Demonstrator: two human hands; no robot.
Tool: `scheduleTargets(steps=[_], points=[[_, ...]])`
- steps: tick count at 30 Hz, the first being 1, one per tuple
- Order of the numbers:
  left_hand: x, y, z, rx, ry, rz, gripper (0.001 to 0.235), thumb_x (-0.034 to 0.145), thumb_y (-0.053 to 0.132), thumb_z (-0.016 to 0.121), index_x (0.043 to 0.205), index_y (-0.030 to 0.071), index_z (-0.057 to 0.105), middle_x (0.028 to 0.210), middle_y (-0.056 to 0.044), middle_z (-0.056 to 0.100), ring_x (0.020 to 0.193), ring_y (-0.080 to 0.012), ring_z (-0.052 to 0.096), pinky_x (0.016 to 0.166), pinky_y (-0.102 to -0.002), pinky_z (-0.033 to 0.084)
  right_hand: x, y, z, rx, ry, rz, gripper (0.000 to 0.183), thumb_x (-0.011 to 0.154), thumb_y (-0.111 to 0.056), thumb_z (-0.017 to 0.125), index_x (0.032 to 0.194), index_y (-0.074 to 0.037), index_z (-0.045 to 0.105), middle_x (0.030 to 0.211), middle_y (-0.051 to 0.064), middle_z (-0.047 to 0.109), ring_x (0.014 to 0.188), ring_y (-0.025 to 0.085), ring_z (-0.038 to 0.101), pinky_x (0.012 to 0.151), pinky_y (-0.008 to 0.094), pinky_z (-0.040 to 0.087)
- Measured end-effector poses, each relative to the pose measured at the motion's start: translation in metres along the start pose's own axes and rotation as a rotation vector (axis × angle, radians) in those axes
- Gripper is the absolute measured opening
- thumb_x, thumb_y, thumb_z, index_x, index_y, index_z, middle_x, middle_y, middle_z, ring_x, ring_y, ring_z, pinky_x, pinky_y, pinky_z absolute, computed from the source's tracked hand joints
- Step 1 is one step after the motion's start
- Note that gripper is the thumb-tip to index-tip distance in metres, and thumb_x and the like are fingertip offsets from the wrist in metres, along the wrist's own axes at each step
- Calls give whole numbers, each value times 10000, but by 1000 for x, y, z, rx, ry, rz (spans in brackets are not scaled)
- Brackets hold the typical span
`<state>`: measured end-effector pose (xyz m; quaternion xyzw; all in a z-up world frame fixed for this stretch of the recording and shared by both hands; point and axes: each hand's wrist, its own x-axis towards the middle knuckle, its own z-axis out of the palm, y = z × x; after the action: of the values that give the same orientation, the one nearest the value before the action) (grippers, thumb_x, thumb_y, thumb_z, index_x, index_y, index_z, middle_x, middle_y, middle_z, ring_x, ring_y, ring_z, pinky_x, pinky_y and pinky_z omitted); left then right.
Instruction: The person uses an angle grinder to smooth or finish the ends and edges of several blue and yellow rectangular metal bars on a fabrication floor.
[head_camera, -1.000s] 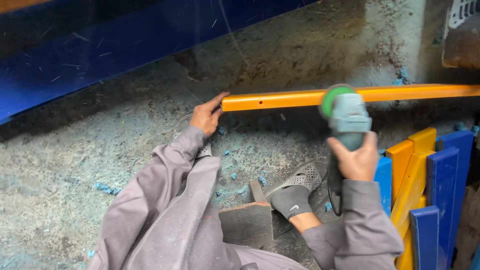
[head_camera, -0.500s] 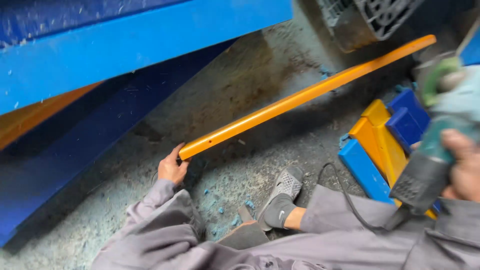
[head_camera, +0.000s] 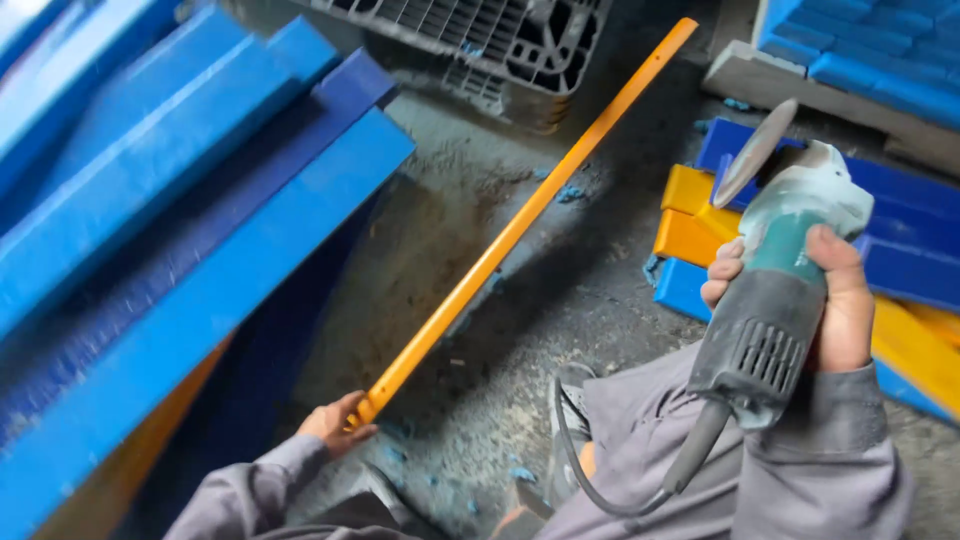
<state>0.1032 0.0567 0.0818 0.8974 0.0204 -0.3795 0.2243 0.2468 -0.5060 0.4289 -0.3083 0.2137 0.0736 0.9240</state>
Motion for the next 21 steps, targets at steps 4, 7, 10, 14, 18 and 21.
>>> scheduleTargets(steps=[4,7,10,14,18,21], points=[[32,16,-33,145,-102,106,854,775,614,781,1417,124,504,1184,-155,736,1114,-296,728,945,-389,586,-8,-5,5,-208,76,-148,642,970,-482,690,1268,49,489,1106,158,596,991,248,627,893,404,558],[41,50,-54,139,-333,8,762,793,567,746,1412,176,534,1186,-103,737,1102,-256,738,956,-368,579,-13,-15,-4,-256,109,-112,677,941,-506,664,1263,70,516,1044,210,620,884,329,648,787,457,572],[80,81,-64,192,-360,13,791,760,591,801,1370,141,577,1162,-103,741,1109,-252,729,956,-370,574,-16,-22,-20,-173,101,-184,675,991,-454,692,1382,55,484,1101,211,594,989,295,627,868,450,551],[155,206,-90,100,-192,30,638,761,536,769,1194,93,619,1051,-174,767,1006,-341,771,897,-433,588,-22,-35,-55,43,246,-191,746,1000,-465,723,1444,56,425,1143,191,583,1037,269,611,941,421,537],[262,296,-70,-40,288,249,615,791,503,805,1119,84,495,994,-258,712,969,-472,669,813,-566,532,-41,-34,-48,-19,406,-246,798,983,-502,747,1462,40,411,1130,165,575,1049,256,615,964,436,540],[308,345,-61,-129,506,334,498,831,418,776,1093,90,508,958,-228,729,950,-471,672,797,-582,520,-52,-41,-51,-19,417,-238,792,969,-499,749,1415,60,410,1156,173,577,1066,291,613,950,427,531]])
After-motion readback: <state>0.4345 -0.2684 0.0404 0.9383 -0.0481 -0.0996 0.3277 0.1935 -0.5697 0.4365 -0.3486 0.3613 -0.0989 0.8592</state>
